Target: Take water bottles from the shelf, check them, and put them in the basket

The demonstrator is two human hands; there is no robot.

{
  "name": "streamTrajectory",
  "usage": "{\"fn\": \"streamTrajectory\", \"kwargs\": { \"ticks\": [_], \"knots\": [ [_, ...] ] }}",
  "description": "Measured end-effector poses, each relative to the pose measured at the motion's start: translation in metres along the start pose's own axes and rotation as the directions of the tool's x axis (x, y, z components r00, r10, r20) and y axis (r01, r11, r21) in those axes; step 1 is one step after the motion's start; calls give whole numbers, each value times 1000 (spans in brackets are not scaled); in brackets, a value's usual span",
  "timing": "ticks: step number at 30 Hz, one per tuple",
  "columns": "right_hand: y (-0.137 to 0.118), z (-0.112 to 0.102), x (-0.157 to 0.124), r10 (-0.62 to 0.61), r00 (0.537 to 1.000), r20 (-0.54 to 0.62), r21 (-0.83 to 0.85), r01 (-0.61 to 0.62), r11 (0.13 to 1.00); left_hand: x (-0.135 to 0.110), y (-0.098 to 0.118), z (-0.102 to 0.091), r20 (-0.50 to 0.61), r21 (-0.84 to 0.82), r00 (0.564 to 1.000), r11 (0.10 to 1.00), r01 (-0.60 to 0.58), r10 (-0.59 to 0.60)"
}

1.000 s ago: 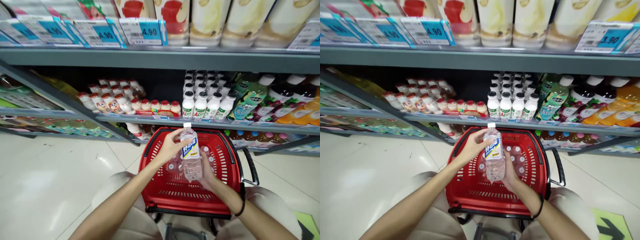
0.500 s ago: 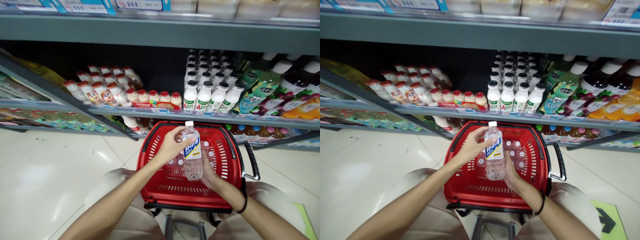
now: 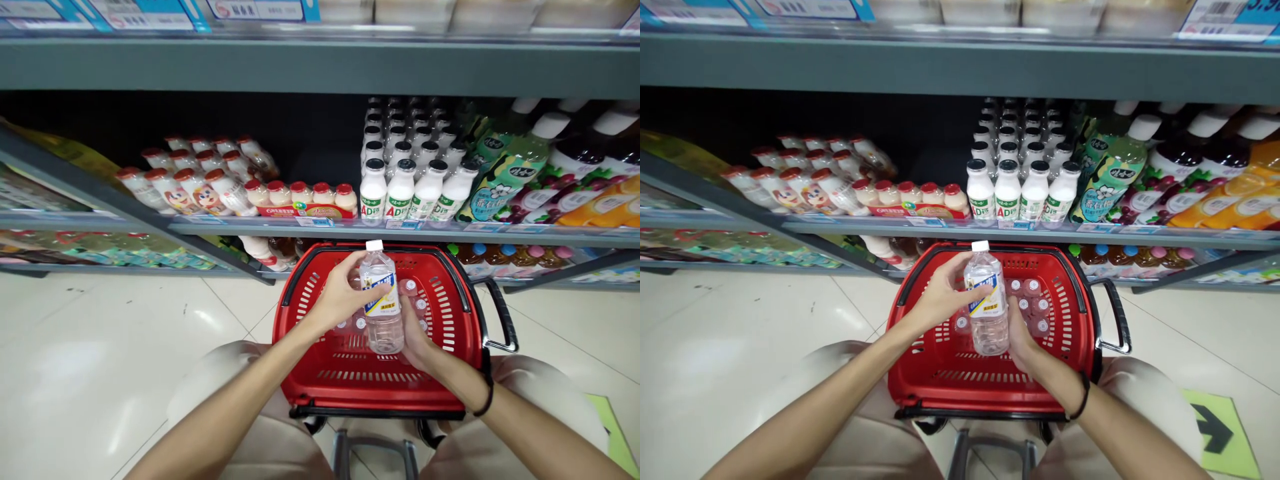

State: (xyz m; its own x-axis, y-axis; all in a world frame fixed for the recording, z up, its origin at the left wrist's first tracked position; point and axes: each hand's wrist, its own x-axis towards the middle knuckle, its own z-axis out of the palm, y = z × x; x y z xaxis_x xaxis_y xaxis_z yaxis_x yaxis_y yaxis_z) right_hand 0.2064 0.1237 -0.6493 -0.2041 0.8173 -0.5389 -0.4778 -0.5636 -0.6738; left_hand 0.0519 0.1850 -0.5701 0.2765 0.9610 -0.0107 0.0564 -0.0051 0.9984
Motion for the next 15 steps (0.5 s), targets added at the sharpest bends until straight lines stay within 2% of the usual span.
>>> {"fn": "streamTrajectory", "kwargs": {
  "ticks": [9,15],
  "knots": [
    [-18,21,-14,124,986,-109,58,-118,991,1,-1,-1,-7,2,1000,1000,-14,14],
    [-15,18,-13,98,991,-88,46,-94,994,1,3,1,-19,-5,1000,1000,-3,3]
  ]
}}
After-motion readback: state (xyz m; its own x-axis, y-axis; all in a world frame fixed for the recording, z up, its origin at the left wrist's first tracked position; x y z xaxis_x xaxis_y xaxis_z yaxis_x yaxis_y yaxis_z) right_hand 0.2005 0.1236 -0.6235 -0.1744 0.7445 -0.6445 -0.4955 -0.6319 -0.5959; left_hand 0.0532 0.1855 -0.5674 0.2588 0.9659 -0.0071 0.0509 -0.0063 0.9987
